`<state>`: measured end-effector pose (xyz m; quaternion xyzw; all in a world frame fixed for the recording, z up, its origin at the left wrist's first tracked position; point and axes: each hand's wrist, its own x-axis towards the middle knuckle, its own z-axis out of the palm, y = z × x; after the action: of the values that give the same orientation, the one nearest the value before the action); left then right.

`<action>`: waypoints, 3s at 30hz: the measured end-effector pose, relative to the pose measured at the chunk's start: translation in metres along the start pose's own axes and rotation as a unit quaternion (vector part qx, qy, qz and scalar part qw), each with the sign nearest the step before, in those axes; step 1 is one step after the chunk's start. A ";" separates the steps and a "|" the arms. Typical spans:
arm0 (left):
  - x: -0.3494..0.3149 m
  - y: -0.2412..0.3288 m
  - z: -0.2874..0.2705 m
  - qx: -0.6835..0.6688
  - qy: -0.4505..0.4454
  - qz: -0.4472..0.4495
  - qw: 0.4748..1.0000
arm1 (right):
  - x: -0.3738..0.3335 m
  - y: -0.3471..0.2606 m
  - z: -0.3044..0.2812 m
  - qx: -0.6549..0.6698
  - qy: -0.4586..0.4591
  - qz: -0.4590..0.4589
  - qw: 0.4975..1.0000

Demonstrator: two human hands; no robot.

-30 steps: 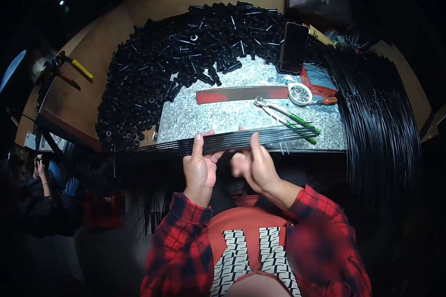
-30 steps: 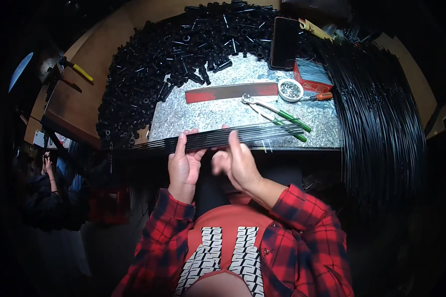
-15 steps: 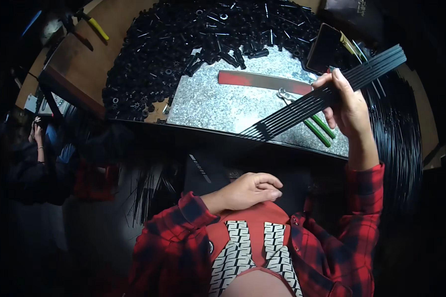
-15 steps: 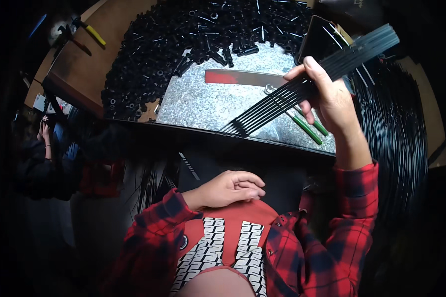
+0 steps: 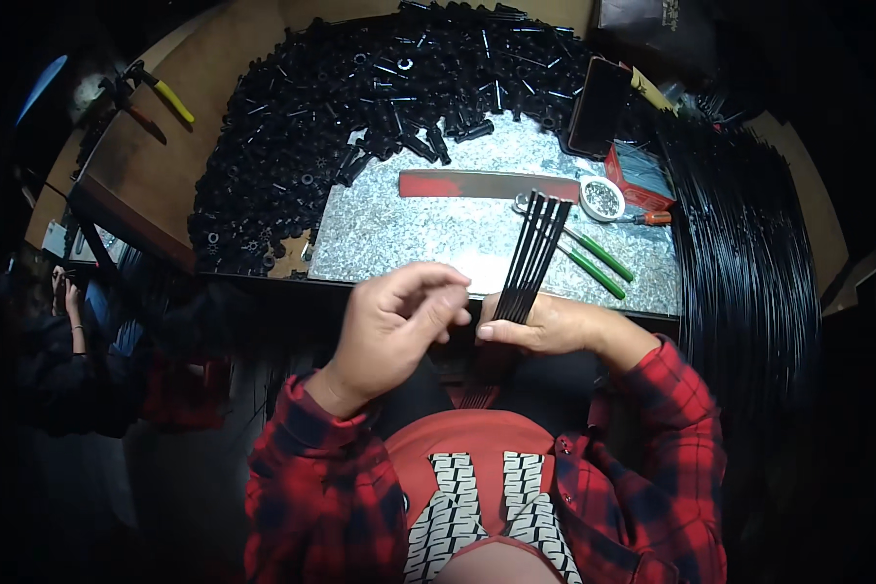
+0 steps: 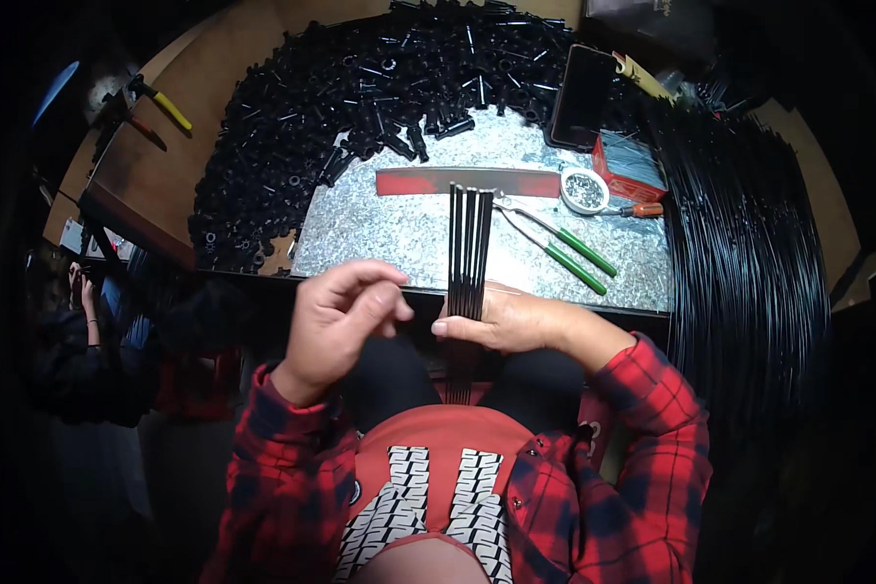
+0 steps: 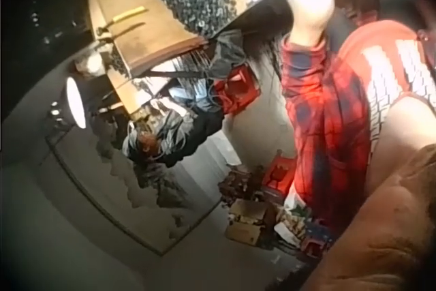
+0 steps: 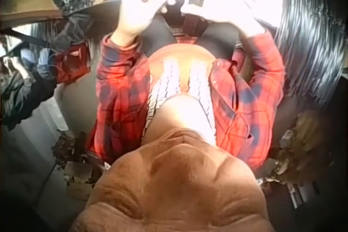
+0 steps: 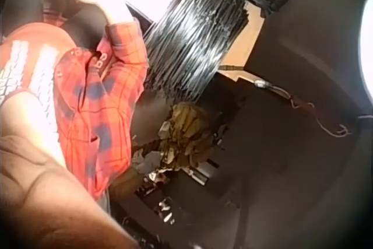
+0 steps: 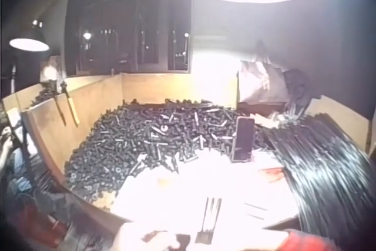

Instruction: Assembling electrical wire harnesses by crimping terminals and organizing wires at a workbench.

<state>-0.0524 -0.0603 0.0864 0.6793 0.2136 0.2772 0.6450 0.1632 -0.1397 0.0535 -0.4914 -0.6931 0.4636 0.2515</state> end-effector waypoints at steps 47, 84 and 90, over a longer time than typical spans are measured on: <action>0.180 -0.085 -0.193 0.719 0.246 -0.183 0.624 | 0.020 0.017 0.053 0.103 0.357 0.013 0.928; 0.067 -0.071 0.002 -0.249 0.122 0.015 0.961 | 0.017 0.020 0.052 0.159 0.307 0.022 0.938; 0.056 -0.072 -0.015 -0.356 0.042 -0.041 0.933 | 0.021 0.018 0.052 0.168 0.313 0.016 0.935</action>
<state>-0.0155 -0.0072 0.0207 0.3839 0.1558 0.3368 0.8455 0.1214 -0.1398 0.0118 -0.5729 -0.4840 0.3998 0.5269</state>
